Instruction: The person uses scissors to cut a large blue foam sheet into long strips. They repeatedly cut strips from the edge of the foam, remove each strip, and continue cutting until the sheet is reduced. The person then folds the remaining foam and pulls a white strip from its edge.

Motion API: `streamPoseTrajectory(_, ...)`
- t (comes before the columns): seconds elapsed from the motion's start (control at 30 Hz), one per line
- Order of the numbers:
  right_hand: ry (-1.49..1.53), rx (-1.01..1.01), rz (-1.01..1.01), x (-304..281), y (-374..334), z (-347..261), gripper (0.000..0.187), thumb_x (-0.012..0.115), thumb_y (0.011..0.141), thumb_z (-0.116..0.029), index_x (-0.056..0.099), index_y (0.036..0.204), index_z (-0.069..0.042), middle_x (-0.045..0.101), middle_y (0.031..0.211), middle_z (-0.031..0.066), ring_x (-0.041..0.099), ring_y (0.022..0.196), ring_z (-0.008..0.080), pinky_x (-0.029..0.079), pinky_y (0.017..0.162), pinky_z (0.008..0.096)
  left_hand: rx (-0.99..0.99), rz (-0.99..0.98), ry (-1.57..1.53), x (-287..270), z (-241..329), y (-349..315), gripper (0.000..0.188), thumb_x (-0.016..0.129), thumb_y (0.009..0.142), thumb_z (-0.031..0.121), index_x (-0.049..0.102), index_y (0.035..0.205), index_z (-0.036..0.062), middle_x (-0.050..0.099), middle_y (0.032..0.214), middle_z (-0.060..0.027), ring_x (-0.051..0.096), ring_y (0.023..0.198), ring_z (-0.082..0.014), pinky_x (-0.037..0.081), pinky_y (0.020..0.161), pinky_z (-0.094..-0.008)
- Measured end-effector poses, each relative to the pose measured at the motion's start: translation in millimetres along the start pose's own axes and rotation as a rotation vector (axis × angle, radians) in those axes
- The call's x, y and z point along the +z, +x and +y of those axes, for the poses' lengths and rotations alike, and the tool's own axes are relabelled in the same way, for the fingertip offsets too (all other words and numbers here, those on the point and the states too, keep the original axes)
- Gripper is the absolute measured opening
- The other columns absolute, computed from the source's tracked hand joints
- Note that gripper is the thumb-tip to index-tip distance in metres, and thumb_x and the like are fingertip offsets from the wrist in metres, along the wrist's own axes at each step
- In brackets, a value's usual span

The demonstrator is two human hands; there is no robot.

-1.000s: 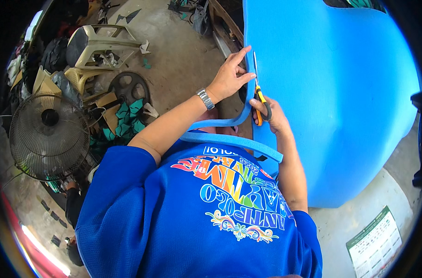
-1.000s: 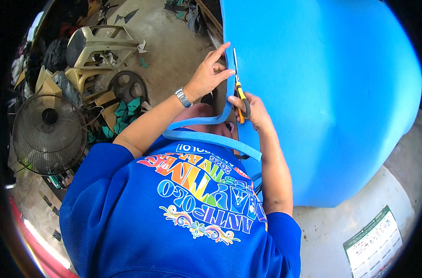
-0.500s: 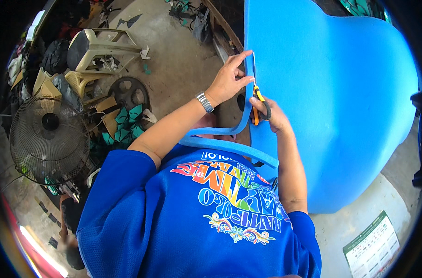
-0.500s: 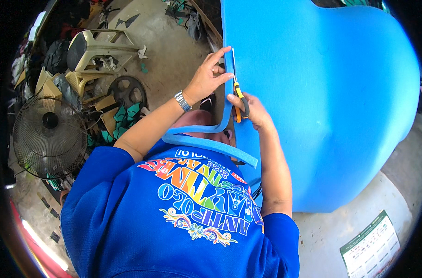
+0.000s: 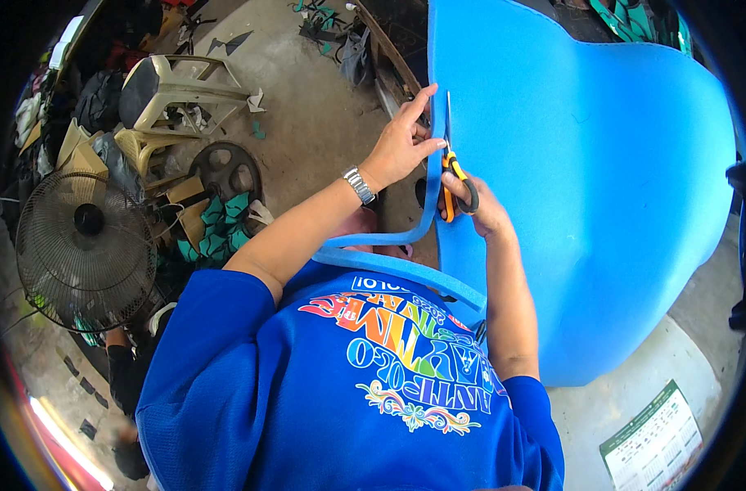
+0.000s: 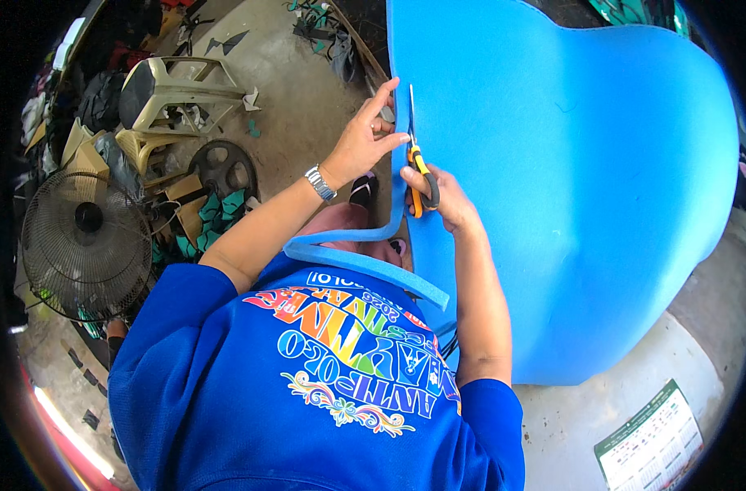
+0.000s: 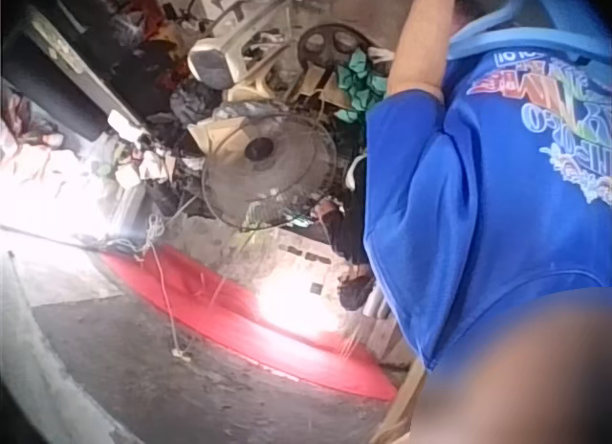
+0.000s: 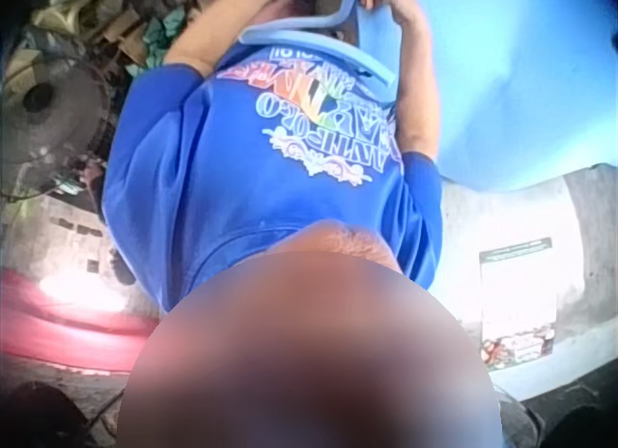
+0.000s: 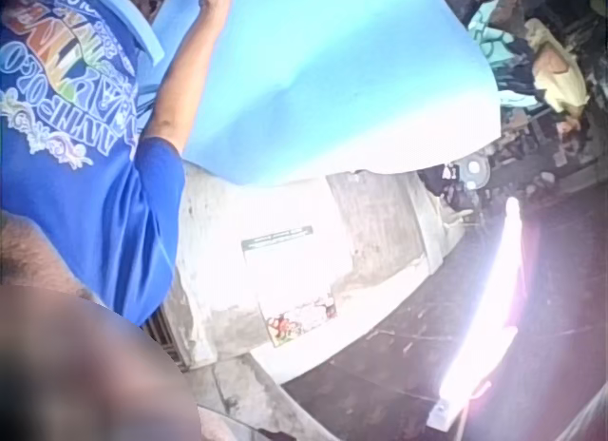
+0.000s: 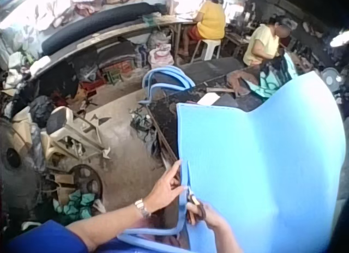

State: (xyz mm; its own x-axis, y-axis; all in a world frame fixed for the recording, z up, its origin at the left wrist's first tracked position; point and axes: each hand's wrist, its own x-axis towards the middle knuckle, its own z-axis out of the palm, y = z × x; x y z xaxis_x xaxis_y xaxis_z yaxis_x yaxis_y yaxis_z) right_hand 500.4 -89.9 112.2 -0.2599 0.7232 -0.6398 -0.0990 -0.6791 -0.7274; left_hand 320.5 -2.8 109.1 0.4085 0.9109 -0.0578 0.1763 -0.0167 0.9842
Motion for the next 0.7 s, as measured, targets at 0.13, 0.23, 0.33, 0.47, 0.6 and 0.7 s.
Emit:
streamPoseTrajectory(0.13, 0.0, -0.048, 0.007, 2, 3, -4, 0.052, 0.075, 0.083, -0.051, 0.062, 0.098, -0.003, 0.06, 0.068, 0.0054, 0.057, 0.057, 0.0129, 0.044, 0.052, 0.0262, -0.005, 0.023, 0.028, 4, 5, -5, 0.087, 0.075, 0.082, 0.002, 0.029, 0.154, 0.0179, 0.048, 0.122, -0.0156, 0.065, 0.083, -0.0176, 0.058, 0.073, -0.0292)
streamPoseTrajectory(0.23, -0.023, 0.0, 0.056, 4, 4, 5, 0.048, 0.077, 0.082, -0.048, 0.062, 0.095, -0.004, 0.06, 0.064, 0.0043, 0.055, 0.05, 0.0118, 0.042, 0.047, 0.0253, -0.018, 0.049, 0.078, 4, 5, 3, 0.082, 0.072, 0.085, 0.003, 0.028, 0.153, 0.0154, 0.047, 0.124, -0.0141, 0.067, 0.087, -0.0159, 0.057, 0.075, -0.0277)
streamPoseTrajectory(0.33, -0.019, -0.027, 0.06, 6, 4, 9, 0.044, 0.078, 0.082, -0.044, 0.062, 0.093, -0.004, 0.06, 0.063, 0.004, 0.054, 0.046, 0.0116, 0.04, 0.044, 0.0247, 0.143, 0.14, 0.187, 0, 6, 22, 0.077, 0.071, 0.087, 0.004, 0.03, 0.153, 0.0139, 0.047, 0.124, -0.0134, 0.068, 0.087, -0.0148, 0.057, 0.075, -0.027)
streamPoseTrajectory(0.47, -0.003, 0.01, 0.016, 5, 0, 4, 0.048, 0.076, 0.083, -0.048, 0.062, 0.096, -0.004, 0.062, 0.065, 0.0045, 0.057, 0.051, 0.0123, 0.042, 0.048, 0.0253, 0.115, 0.131, 0.263, -4, 9, 27, 0.077, 0.071, 0.088, 0.004, 0.031, 0.153, 0.0148, 0.05, 0.122, -0.0115, 0.068, 0.087, -0.0136, 0.056, 0.073, -0.0254)
streamPoseTrajectory(0.6, -0.071, -0.07, -0.028, -3, 9, -16, 0.06, 0.071, 0.082, -0.06, 0.061, 0.101, -0.004, 0.062, 0.067, 0.0049, 0.06, 0.061, 0.0139, 0.046, 0.057, 0.0269, 0.051, 0.05, 0.003, -4, 12, 18, 0.079, 0.071, 0.087, 0.003, 0.03, 0.153, 0.0151, 0.05, 0.124, -0.01, 0.066, 0.089, -0.0115, 0.055, 0.073, -0.0248)
streamPoseTrajectory(0.7, -0.059, 0.01, -0.026, -3, 14, -20, 0.055, 0.074, 0.081, -0.055, 0.062, 0.098, -0.004, 0.061, 0.066, 0.0051, 0.059, 0.057, 0.0134, 0.045, 0.053, 0.0265, 0.033, 0.044, 0.032, -5, 12, 15, 0.079, 0.071, 0.087, 0.002, 0.031, 0.153, 0.0149, 0.05, 0.125, -0.0106, 0.065, 0.089, -0.0107, 0.056, 0.074, -0.0253)
